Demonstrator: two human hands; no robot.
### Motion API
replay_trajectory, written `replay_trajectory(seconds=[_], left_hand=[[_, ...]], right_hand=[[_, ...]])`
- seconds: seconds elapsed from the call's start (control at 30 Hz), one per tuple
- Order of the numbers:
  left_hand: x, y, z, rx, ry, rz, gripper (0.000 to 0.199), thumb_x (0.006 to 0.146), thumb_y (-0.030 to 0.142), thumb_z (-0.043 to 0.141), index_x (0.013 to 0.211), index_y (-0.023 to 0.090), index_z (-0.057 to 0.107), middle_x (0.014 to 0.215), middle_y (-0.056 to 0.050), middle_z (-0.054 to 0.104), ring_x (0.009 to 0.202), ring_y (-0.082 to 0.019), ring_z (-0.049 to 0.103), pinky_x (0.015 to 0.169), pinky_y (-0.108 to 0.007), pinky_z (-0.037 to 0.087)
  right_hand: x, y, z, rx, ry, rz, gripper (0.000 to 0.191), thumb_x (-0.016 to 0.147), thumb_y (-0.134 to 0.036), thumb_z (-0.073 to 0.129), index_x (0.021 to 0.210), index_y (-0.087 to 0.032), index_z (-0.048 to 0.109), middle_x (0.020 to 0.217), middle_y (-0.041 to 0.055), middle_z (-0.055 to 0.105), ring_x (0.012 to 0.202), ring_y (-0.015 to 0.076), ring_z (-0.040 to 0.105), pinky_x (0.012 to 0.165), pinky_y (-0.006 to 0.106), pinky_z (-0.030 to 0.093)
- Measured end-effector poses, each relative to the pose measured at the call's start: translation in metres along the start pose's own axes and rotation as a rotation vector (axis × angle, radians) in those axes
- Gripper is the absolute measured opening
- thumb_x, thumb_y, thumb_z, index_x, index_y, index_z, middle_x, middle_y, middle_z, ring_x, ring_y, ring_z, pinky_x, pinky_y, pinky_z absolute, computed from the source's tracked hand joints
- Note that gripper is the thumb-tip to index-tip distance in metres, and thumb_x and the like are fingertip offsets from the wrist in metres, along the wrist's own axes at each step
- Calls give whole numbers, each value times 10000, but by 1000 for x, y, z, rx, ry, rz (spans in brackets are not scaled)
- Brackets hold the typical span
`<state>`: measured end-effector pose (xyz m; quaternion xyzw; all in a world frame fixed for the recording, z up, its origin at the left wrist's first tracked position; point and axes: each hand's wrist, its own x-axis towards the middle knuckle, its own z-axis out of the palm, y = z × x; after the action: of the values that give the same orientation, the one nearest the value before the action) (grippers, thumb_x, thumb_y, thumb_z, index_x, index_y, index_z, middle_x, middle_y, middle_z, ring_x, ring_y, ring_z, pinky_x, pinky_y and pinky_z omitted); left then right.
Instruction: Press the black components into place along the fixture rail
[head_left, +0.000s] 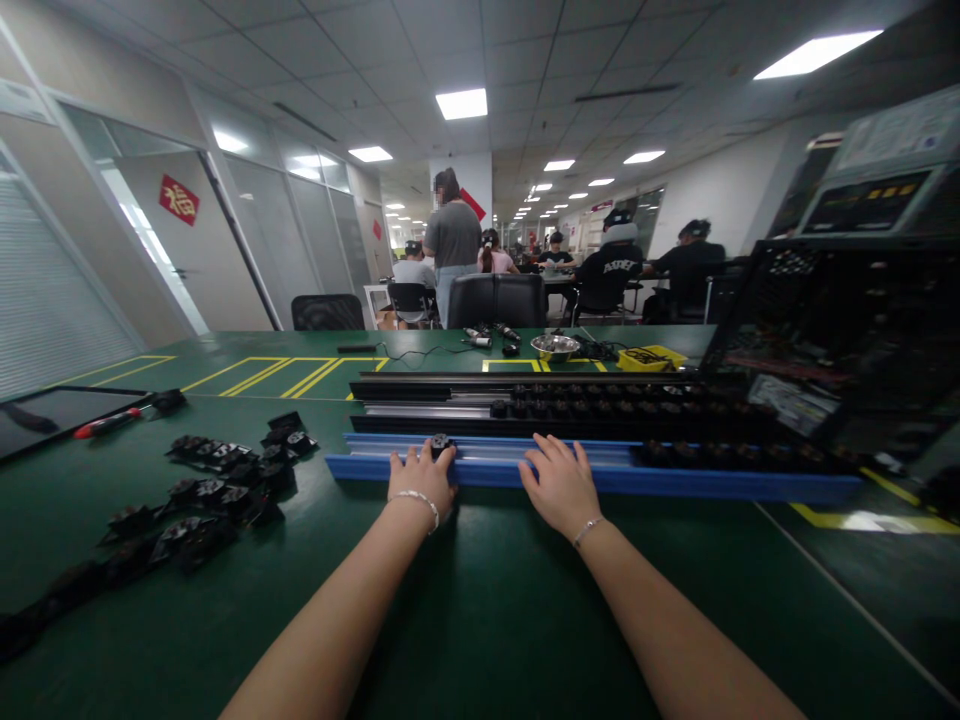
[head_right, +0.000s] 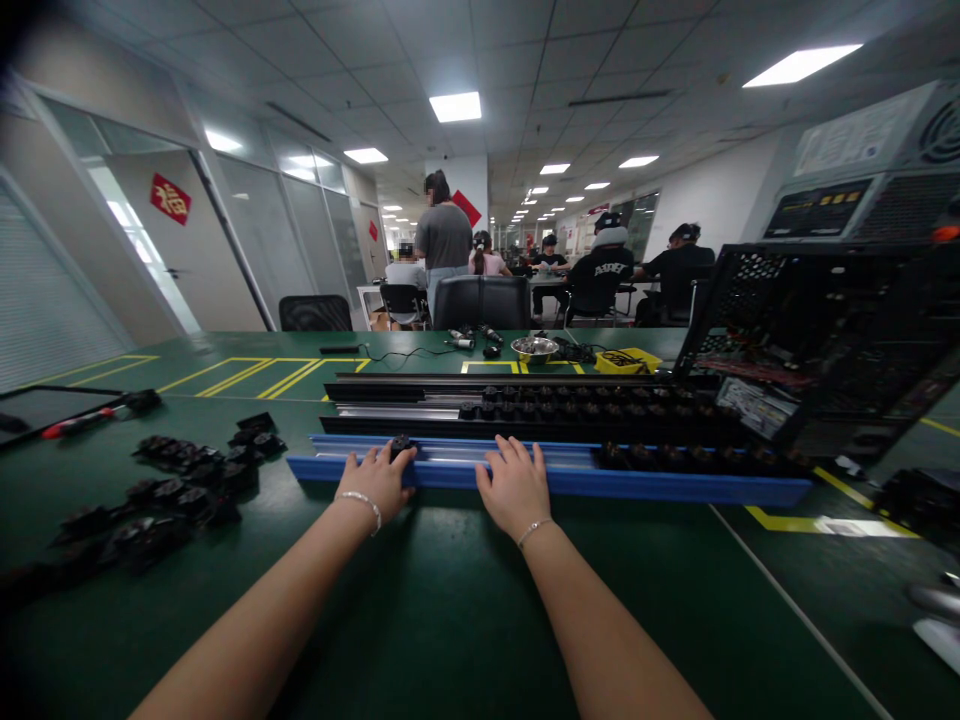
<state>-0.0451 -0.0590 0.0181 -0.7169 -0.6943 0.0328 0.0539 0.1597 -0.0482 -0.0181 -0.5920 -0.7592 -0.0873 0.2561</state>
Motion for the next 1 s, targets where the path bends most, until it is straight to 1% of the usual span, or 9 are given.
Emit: replay_trajectory(seconds=[0.17,0.43,0.6,1.0], left_hand=[[1,-6,-2,5,-35,-22,626,755,446,503,1342,320,326,1422,-126,336,1267,-354,326,983,-582,221],[5,-19,-5,-2,-73,-60,568,770,485,458,1302,303,376,1375,-132,404,1249,-328,363,968,-552,261],[7,-23,-6,-29,-87,-69,550,771,488,456,1287,311,385,1370,-120,408,1232,-313,385,951,-532,299],[8,-30,-6,-44,-124,-108,574,765,490,451,1301,304,367,1390,-119,378,1253,-317,357,954,-525,309]], right_hand=[[0,0,-1,5,-9,0,343,865,-397,351,979,-234,631,1278,53,516,1206,227,396,1034,466,174],[-1,3,2,-1,-15,-25,291,790,-412,476,960,-229,627,1289,74,497,1216,243,375,1031,472,171],[-1,2,1,-6,-19,-23,277,791,-411,478,933,-224,625,1293,70,493,1222,239,368,1033,465,168],[-2,4,4,-22,-2,-35,279,794,-422,475,904,-209,619,1294,72,493,1220,235,371,1037,456,169]])
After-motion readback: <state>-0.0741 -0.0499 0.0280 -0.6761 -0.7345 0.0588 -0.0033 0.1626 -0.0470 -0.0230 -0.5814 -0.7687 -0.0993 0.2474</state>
